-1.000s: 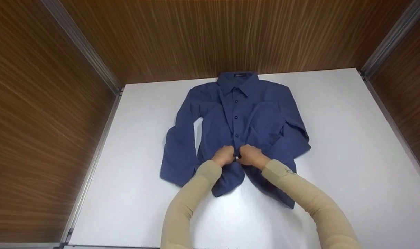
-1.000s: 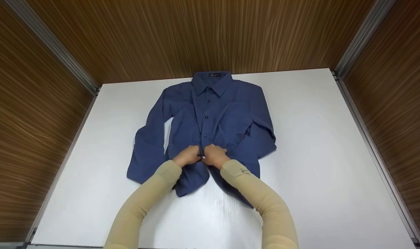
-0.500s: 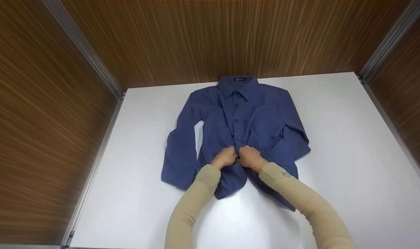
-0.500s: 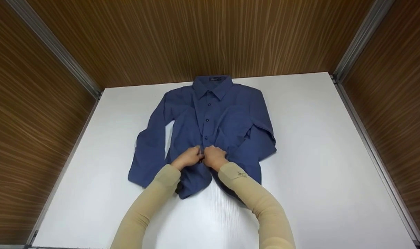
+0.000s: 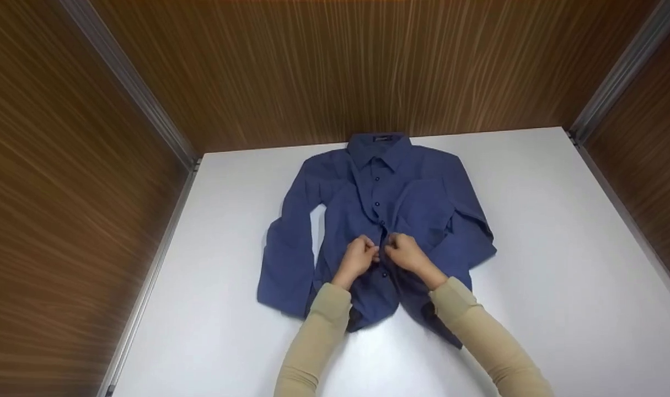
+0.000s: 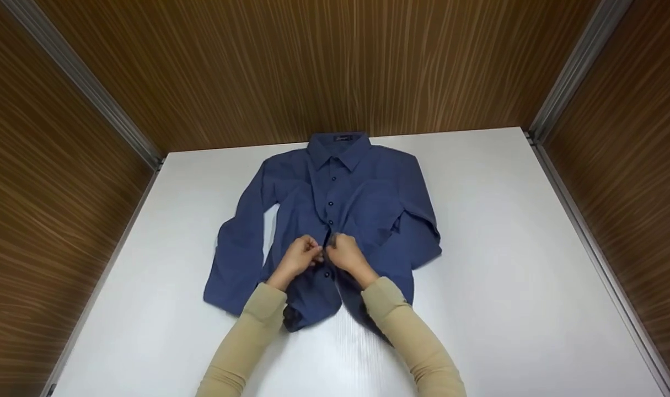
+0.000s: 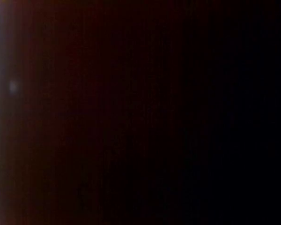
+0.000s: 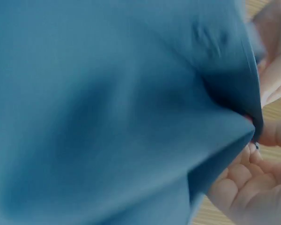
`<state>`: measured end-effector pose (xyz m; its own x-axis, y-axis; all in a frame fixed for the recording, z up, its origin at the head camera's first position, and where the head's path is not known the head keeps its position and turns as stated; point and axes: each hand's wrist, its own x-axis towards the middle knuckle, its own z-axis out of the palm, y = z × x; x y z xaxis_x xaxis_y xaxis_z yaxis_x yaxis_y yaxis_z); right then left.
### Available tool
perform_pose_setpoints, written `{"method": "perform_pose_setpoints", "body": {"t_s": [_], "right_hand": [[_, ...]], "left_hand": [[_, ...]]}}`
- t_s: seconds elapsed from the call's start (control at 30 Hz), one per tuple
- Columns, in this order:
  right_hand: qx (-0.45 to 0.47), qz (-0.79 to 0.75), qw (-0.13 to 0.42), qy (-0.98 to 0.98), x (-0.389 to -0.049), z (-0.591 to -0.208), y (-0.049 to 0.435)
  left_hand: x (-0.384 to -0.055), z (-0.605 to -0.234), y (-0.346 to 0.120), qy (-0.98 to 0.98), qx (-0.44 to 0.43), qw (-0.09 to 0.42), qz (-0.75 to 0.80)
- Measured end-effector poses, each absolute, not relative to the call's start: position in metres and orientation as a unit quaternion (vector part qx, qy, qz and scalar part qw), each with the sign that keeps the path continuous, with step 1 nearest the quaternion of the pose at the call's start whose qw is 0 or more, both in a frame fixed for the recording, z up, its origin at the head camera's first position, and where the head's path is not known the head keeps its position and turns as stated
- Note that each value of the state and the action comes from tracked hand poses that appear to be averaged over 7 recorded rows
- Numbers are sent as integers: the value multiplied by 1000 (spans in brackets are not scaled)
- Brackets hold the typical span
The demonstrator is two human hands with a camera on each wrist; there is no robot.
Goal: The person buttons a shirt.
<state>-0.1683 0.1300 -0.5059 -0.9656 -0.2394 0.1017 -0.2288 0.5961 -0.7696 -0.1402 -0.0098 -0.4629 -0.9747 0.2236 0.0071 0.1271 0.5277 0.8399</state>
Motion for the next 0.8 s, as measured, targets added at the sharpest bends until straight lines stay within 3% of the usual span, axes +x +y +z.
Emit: {"method": "perform_pose_setpoints", "body": {"t_s": [0.1, 0.17, 0.33, 0.37, 0.47, 0.63, 0.7, 0.8], "right_hand": [[-108, -505, 41, 855, -166, -512, 126], [-85, -536, 68, 837, -165, -518, 126], [-58, -578, 114, 806, -165, -532, 129], [-58, -585, 119, 800, -166, -533, 129], [-48, -605, 129, 785, -167, -533, 130], [-52, -594, 135, 791, -169, -534, 129], [-65, -585, 135, 797, -169, -534, 128], [-78, -581, 143, 798, -169, -529, 128]], "left_hand": [[-157, -498, -3, 876, 101, 23, 471], [-185, -561, -1, 877, 116, 10, 467], [-265, -736, -1, 828, 122, 48, 545], [-269, -746, -1, 822, 115, 59, 555], [-253, -712, -2, 816, 113, 75, 562], [-191, -578, -6, 820, 88, 111, 554], [-176, -546, -8, 819, 70, 128, 555], [-171, -531, -11, 813, 55, 154, 559]]}}
